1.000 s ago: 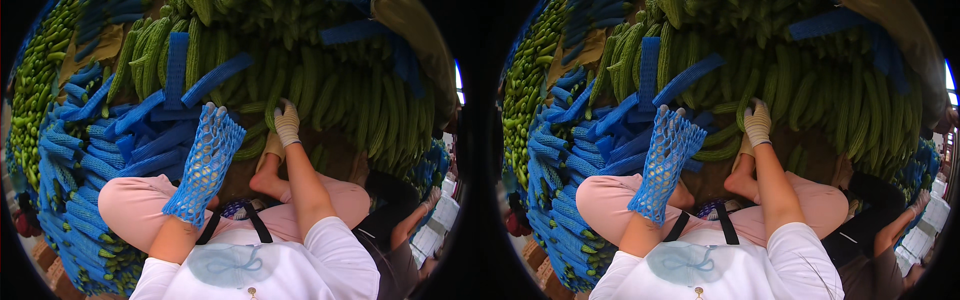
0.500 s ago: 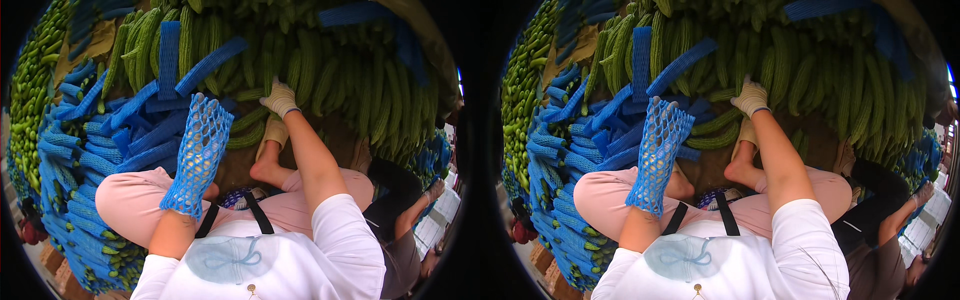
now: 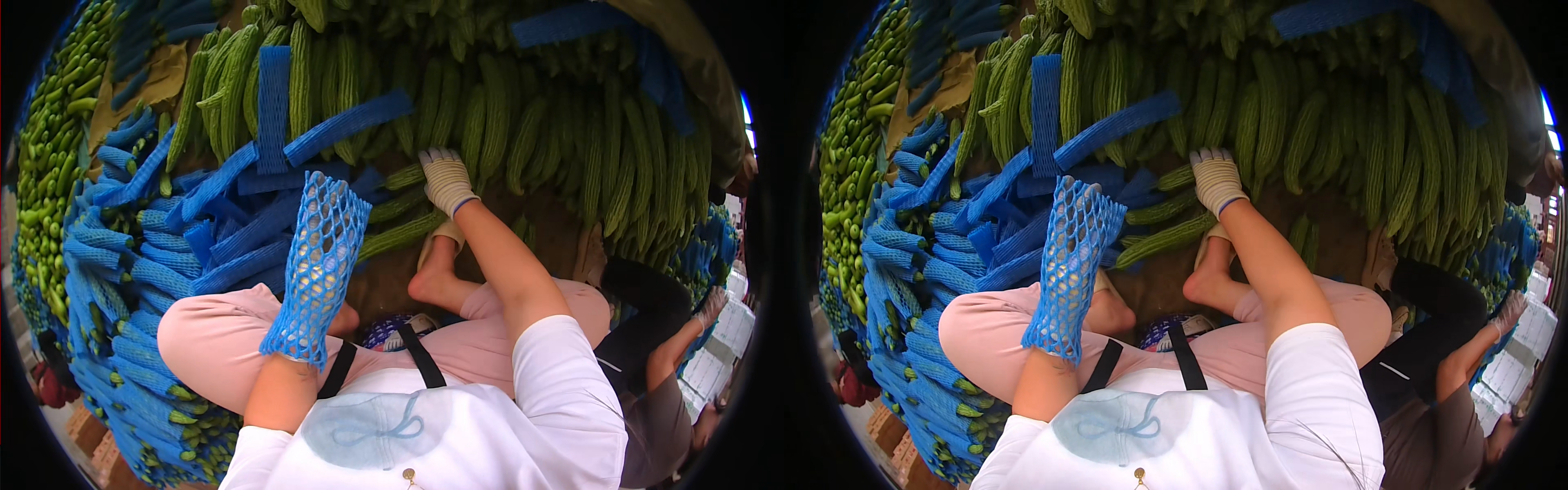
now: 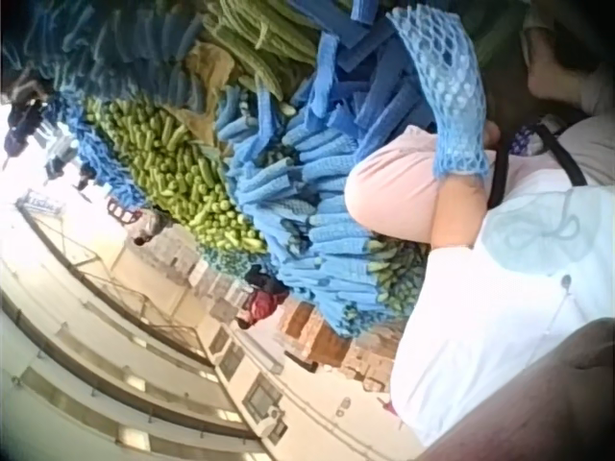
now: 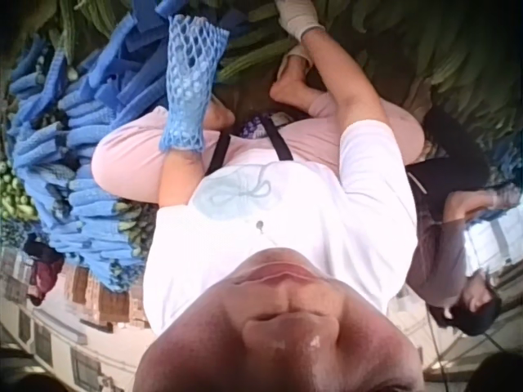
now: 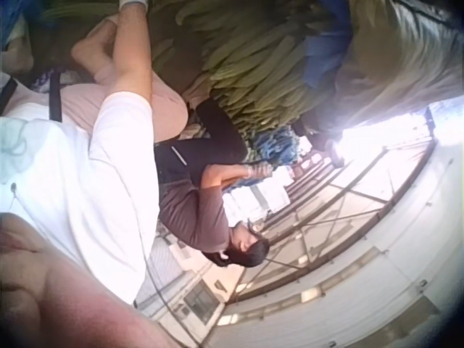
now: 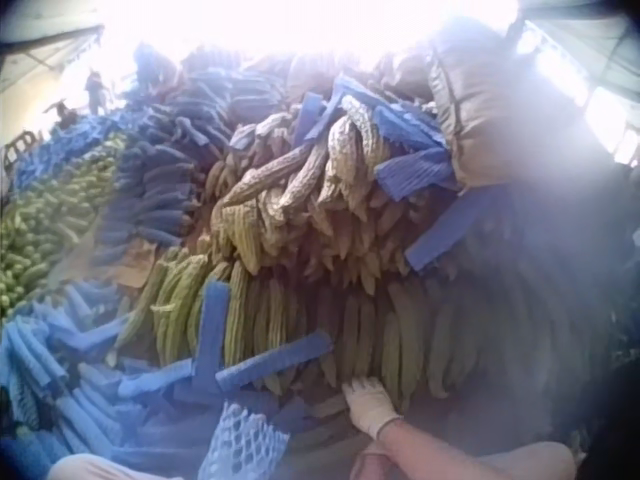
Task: The recorder is putting protective blue mesh sleeves on bitter melons and sorting them into piles.
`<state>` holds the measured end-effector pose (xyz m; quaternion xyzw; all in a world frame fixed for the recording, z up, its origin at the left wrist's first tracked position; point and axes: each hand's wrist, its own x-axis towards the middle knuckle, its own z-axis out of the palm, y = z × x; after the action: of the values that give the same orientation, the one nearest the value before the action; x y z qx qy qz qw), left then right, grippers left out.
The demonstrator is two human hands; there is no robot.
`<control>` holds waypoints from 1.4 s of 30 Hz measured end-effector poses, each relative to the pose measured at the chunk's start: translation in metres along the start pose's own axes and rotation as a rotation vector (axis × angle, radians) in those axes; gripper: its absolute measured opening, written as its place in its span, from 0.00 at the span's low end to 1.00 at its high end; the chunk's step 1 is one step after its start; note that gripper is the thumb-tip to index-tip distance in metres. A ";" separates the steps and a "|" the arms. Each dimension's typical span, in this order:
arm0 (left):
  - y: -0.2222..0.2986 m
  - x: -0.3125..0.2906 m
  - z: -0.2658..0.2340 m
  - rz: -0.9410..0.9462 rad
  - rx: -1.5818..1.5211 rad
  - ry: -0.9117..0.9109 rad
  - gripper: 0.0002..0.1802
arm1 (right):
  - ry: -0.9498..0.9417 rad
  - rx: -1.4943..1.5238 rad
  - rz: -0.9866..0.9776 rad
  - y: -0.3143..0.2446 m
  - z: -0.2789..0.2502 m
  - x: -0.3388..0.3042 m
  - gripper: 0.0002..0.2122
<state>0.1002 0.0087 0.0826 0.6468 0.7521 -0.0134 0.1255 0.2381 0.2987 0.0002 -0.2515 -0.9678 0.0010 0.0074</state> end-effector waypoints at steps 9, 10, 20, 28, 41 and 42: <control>0.011 0.016 -0.021 0.011 -0.141 0.108 0.27 | -0.530 0.482 -0.078 -0.041 -0.066 0.025 0.28; 0.013 0.017 -0.023 0.013 -0.160 0.116 0.28 | -0.534 0.484 -0.074 -0.040 -0.050 0.020 0.28; 0.017 0.059 -0.048 0.037 -0.291 0.259 0.31 | -0.260 1.116 1.455 0.022 0.059 0.058 0.37; 0.038 0.079 -0.081 0.049 -0.385 0.382 0.34 | -0.016 2.698 0.962 0.045 -0.001 0.064 0.20; 0.034 0.036 -0.066 0.068 -1.045 0.336 0.27 | -0.168 2.268 0.542 -0.120 -0.142 -0.067 0.17; 0.035 0.034 -0.060 0.056 -1.133 0.311 0.28 | -0.293 2.172 0.478 -0.122 -0.156 -0.074 0.17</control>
<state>0.1192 0.0585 0.1384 0.4931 0.6342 0.4888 0.3401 0.2458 0.1556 0.1555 -0.2883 -0.3723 0.8755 0.1085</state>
